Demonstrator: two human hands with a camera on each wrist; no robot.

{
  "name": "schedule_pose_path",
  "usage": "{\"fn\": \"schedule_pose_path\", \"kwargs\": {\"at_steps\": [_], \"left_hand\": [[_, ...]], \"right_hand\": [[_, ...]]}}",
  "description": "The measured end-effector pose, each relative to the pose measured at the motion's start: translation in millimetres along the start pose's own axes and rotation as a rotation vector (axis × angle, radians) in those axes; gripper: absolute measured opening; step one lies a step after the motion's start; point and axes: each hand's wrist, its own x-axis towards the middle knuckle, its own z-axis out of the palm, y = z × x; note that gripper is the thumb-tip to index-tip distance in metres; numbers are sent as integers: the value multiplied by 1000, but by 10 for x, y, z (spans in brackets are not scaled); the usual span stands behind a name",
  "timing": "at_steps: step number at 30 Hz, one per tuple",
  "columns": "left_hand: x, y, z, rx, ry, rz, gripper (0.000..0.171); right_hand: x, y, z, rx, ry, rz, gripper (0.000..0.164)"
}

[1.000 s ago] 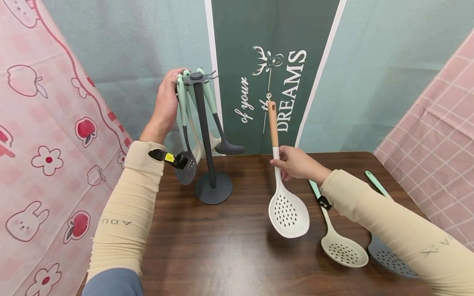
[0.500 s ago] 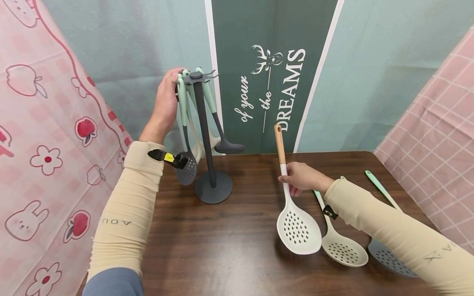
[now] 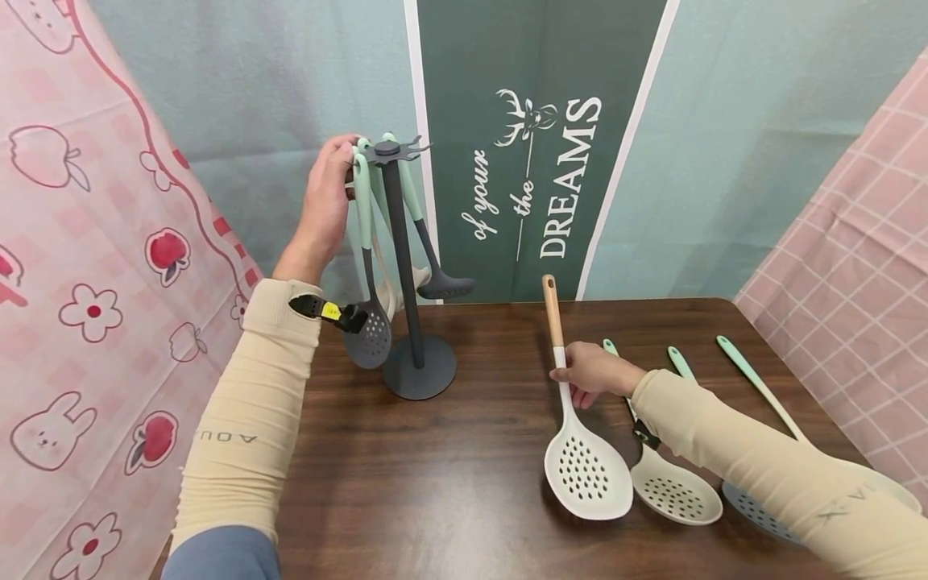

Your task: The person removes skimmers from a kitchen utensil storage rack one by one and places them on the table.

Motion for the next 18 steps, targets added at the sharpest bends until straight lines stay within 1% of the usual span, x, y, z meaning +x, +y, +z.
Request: {"fn": "schedule_pose_path", "kwargs": {"at_steps": [6, 13, 18], "left_hand": [[-14, -1, -10, -22, 6, 3, 24], [-24, 7, -21, -3, 2, 10, 24], [-32, 30, -11, 7, -3, 20, 22]], "right_hand": [[26, 96, 74, -7, -23, 39, 16], [17, 166, 153, 6, -60, 62, 17], [15, 227, 193, -4, -64, 66, 17]]}}
